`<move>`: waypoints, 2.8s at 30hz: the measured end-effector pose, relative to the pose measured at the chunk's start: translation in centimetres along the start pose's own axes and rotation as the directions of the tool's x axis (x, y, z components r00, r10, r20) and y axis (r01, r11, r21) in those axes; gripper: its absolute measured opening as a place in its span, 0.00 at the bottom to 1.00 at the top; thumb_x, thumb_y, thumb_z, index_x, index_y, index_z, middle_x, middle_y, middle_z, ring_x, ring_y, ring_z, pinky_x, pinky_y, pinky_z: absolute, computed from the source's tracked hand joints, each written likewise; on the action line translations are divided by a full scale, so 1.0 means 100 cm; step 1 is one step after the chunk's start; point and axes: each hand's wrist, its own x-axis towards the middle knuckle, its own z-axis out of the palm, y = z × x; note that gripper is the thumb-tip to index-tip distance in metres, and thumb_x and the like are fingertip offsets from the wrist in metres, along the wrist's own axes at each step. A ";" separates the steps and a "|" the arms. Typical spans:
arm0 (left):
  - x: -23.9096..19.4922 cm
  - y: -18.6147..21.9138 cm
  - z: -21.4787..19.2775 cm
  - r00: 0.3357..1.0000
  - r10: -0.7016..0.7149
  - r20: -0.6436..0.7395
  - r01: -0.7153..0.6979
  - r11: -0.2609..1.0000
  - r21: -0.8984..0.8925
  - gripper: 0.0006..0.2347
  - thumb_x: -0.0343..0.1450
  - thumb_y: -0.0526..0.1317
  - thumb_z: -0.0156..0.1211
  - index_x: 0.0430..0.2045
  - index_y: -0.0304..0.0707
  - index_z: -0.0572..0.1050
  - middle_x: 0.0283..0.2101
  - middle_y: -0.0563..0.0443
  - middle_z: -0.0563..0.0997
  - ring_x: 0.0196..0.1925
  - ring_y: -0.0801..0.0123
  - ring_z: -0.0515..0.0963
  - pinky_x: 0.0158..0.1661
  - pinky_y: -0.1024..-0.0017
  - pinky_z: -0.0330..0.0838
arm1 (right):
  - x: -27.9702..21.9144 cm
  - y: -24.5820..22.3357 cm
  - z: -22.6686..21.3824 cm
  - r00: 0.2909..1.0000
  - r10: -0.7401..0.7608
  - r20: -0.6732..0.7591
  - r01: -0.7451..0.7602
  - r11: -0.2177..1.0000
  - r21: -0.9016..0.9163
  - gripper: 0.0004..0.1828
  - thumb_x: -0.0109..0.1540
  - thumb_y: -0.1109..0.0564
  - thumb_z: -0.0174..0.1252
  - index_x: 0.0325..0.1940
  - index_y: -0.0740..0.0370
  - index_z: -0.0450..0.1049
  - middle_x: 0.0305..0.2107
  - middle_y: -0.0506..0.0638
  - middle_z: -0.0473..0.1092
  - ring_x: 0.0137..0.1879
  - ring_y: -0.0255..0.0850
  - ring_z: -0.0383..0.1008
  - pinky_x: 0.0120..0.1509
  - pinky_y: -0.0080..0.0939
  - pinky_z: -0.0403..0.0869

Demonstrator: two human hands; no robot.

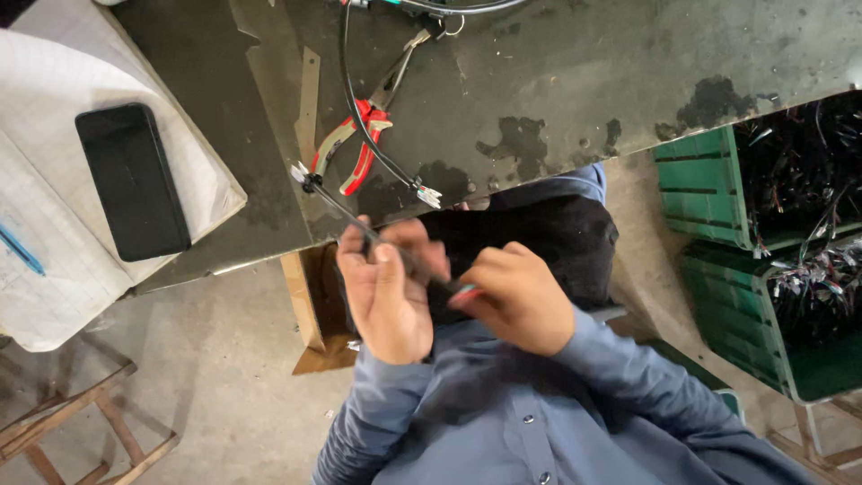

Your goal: The person strips the outer insulation from multiple black cables using red-handled pliers, exposing inner colored wires. They repeatedly pick up cables, cut the insulation, and place the processed cables on the table.

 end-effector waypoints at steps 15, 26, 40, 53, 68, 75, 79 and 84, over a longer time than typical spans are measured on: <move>-0.017 0.004 -0.022 0.929 0.002 0.370 -0.191 0.859 0.475 0.17 0.83 0.47 0.43 0.44 0.28 0.74 0.27 0.59 0.68 0.30 0.81 0.64 0.32 0.78 0.58 | 0.100 0.005 -0.075 0.849 -0.312 -0.427 0.005 0.813 -0.583 0.13 0.60 0.52 0.64 0.49 0.49 0.78 0.45 0.49 0.72 0.56 0.53 0.71 0.58 0.60 0.64; -0.010 -0.018 -0.005 0.848 -0.031 0.529 -0.391 0.635 0.666 0.14 0.84 0.44 0.44 0.44 0.32 0.75 0.36 0.45 0.80 0.36 0.62 0.81 0.39 0.68 0.74 | 0.011 0.014 -0.039 0.893 -0.095 -0.440 0.391 0.648 0.653 0.13 0.70 0.48 0.53 0.42 0.60 0.70 0.47 0.60 0.73 0.60 0.53 0.76 0.67 0.54 0.77; -0.004 -0.021 -0.018 0.931 -0.080 0.356 0.043 0.993 0.112 0.15 0.83 0.49 0.50 0.38 0.32 0.69 0.30 0.51 0.68 0.32 0.71 0.64 0.35 0.71 0.62 | 0.020 -0.002 -0.051 0.797 -0.547 -0.255 0.601 0.682 0.416 0.28 0.72 0.42 0.47 0.60 0.73 0.61 0.47 0.71 0.66 0.55 0.61 0.66 0.60 0.53 0.64; 0.016 0.034 0.009 0.866 -0.278 0.417 0.099 0.911 0.400 0.23 0.78 0.51 0.55 0.58 0.27 0.70 0.50 0.47 0.81 0.57 0.65 0.78 0.63 0.66 0.68 | -0.008 0.027 -0.003 1.000 0.009 0.005 -0.010 0.762 0.648 0.25 0.69 0.40 0.51 0.56 0.64 0.63 0.33 0.48 0.68 0.39 0.40 0.67 0.46 0.40 0.70; 0.003 -0.002 -0.038 0.945 -0.110 0.308 -0.099 0.801 0.591 0.14 0.72 0.29 0.65 0.52 0.24 0.75 0.45 0.45 0.85 0.48 0.71 0.84 0.51 0.74 0.79 | 0.001 0.008 -0.028 0.999 -0.016 -0.036 0.036 0.777 0.629 0.20 0.67 0.54 0.55 0.60 0.69 0.69 0.42 0.58 0.75 0.47 0.53 0.76 0.54 0.46 0.74; -0.005 0.019 0.033 0.981 0.037 0.188 -0.146 0.780 0.608 0.14 0.72 0.30 0.61 0.51 0.26 0.72 0.50 0.51 0.80 0.50 0.73 0.83 0.51 0.76 0.79 | 0.005 0.002 -0.024 0.920 -0.205 -0.333 0.256 0.960 0.116 0.24 0.63 0.57 0.55 0.61 0.70 0.67 0.46 0.62 0.70 0.50 0.61 0.71 0.55 0.52 0.68; 0.014 0.022 0.028 0.851 -0.021 0.524 -0.336 0.745 0.576 0.15 0.70 0.32 0.65 0.51 0.32 0.73 0.51 0.53 0.74 0.48 0.75 0.78 0.48 0.77 0.76 | 0.006 0.009 -0.023 0.942 -0.109 -0.316 0.201 0.940 0.276 0.17 0.60 0.55 0.57 0.49 0.67 0.66 0.38 0.60 0.66 0.45 0.58 0.70 0.50 0.49 0.70; 0.017 -0.001 -0.011 0.881 -0.173 0.440 -0.239 0.641 0.730 0.09 0.72 0.31 0.64 0.46 0.37 0.81 0.37 0.52 0.74 0.34 0.76 0.73 0.36 0.76 0.70 | 0.011 0.008 -0.016 0.929 -0.045 -0.367 0.113 0.980 0.166 0.16 0.60 0.53 0.58 0.45 0.68 0.67 0.34 0.61 0.67 0.40 0.60 0.70 0.43 0.51 0.69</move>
